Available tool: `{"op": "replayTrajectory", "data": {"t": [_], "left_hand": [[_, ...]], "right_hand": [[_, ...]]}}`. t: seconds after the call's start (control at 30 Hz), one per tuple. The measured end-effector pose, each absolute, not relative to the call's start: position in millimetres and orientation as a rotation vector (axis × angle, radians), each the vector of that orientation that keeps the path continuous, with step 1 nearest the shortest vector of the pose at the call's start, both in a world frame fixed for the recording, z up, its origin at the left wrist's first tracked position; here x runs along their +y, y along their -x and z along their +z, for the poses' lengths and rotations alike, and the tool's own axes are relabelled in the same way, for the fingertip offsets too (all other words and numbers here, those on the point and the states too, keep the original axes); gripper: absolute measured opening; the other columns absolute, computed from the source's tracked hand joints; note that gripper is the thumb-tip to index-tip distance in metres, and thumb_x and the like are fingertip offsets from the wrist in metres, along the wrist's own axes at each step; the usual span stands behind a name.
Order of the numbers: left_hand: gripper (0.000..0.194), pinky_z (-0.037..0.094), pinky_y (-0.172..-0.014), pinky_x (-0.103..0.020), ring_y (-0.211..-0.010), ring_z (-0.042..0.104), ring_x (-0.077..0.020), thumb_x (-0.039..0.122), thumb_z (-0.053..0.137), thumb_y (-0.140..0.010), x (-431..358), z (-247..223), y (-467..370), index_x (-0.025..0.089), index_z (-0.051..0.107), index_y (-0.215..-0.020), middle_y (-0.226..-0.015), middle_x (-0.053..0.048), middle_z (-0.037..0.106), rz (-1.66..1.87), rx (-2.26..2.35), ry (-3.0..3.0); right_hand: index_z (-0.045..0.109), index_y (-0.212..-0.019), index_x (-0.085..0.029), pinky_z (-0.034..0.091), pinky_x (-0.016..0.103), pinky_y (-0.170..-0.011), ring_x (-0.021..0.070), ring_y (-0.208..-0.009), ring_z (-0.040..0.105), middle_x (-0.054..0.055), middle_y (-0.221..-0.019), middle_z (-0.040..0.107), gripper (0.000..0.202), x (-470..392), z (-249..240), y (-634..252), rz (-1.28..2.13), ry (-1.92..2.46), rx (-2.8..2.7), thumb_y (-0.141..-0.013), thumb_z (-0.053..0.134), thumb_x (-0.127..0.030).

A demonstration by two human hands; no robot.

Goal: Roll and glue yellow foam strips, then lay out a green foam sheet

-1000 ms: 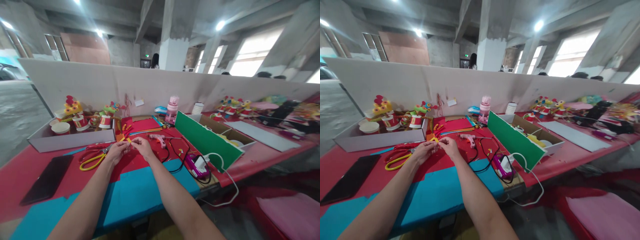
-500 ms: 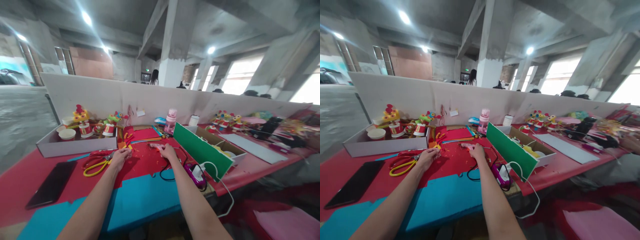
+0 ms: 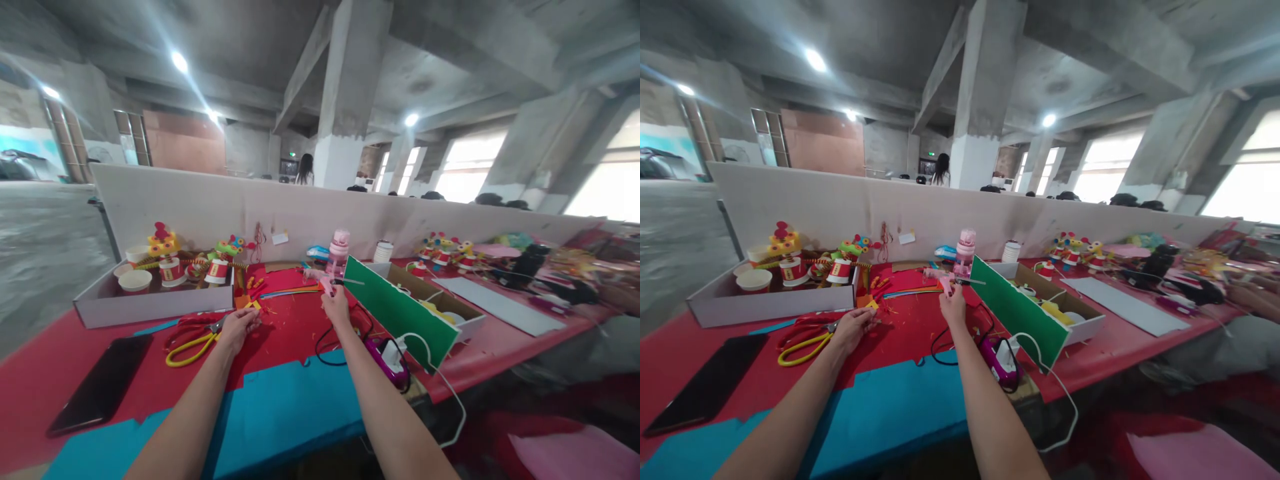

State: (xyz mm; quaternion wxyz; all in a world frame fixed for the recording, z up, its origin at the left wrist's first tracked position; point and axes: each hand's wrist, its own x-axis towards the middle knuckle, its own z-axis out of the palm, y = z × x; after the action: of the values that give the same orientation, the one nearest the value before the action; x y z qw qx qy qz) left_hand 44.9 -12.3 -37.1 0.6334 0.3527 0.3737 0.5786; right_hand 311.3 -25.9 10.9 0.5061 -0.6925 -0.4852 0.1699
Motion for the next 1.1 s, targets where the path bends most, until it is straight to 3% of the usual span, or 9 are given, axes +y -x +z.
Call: {"op": "replayTrajectory", "data": {"t": [0.1,0.17,0.37,0.5,0.63,0.87,1.1], "left_hand": [[0.018,0.047,-0.048,-0.017,-0.051,0.061,-0.0098,0.015,0.08,-0.06,-11.1,-38.2,-44.8,0.009,0.066,-0.07,-0.062,-0.003,0.064,1.315,0.852,-0.802],[0.017,0.048,-0.049,-0.017,-0.051,0.061,-0.0095,0.014,0.079,-0.06,-10.8,-38.7,-44.5,0.009,0.067,-0.07,-0.062,-0.003,0.064,1.309,0.828,-0.802],[0.016,0.052,-0.054,-0.019,-0.052,0.06,-0.009,0.013,0.08,-0.06,-12.1,-36.6,-44.1,0.009,0.067,-0.068,-0.062,-0.003,0.064,1.331,0.816,-0.776],[0.017,0.052,-0.052,-0.018,-0.051,0.06,-0.0087,0.013,0.081,-0.059,-14.2,-33.0,-44.4,0.009,0.067,-0.067,-0.063,-0.003,0.065,1.33,0.82,-0.762],[0.018,0.053,-0.053,-0.019,-0.049,0.057,-0.0078,0.011,0.082,-0.057,-14.4,-31.0,-44.0,0.009,0.067,-0.068,-0.058,-0.002,0.062,1.313,0.807,-0.748],[0.014,0.053,-0.053,-0.02,-0.048,0.057,-0.0083,0.009,0.078,-0.06,-14.0,-31.6,-43.3,0.007,0.067,-0.068,-0.056,-0.003,0.062,1.302,0.833,-0.731],[0.013,0.052,-0.052,-0.02,-0.048,0.058,-0.0092,0.009,0.078,-0.06,-14.1,-30.7,-43.1,0.007,0.067,-0.067,-0.053,-0.002,0.06,1.272,0.863,-0.727]], "right_hand": [[0.056,-0.094,-0.019,0.051,0.031,-0.063,0.0175,-0.062,0.06,0.002,-0.069,0.061,0.024,-34.5,23.3,-301.0,0.858,1.205,-1.033,-0.078,0.05,-0.035],[0.056,-0.087,-0.02,0.052,0.033,-0.059,0.0161,-0.056,0.057,0.001,-0.064,0.057,0.026,-38.8,30.7,-293.1,1.132,1.005,-0.925,-0.08,0.05,-0.044],[0.056,-0.088,-0.022,0.048,0.025,-0.051,0.0128,-0.054,0.057,0.0,-0.066,0.06,0.034,-54.1,37.8,-269.9,1.362,0.851,-0.96,-0.068,0.073,-0.045],[0.058,-0.096,-0.021,0.04,0.021,-0.044,0.0084,-0.045,0.05,0.0,-0.069,0.065,0.041,-63.1,36.1,-258.5,1.323,0.834,-1.171,-0.069,0.071,-0.049],[0.06,-0.086,-0.017,0.034,0.02,-0.041,0.008,-0.039,0.044,-0.004,-0.049,0.057,0.037,-68.5,34.8,-252.7,1.159,1.027,-1.3,-0.069,0.069,-0.049],[0.062,-0.089,-0.015,0.036,0.019,-0.04,0.0088,-0.038,0.047,-0.004,-0.046,0.055,0.038,-74.3,26.0,-252.4,1.06,1.124,-1.472,-0.079,0.057,-0.052],[0.057,-0.093,-0.016,0.037,0.018,-0.038,0.0096,-0.038,0.05,-0.005,-0.046,0.055,0.039,-72.9,17.3,-248.0,1.031,1.227,-1.502,-0.079,0.057,-0.052]]}}
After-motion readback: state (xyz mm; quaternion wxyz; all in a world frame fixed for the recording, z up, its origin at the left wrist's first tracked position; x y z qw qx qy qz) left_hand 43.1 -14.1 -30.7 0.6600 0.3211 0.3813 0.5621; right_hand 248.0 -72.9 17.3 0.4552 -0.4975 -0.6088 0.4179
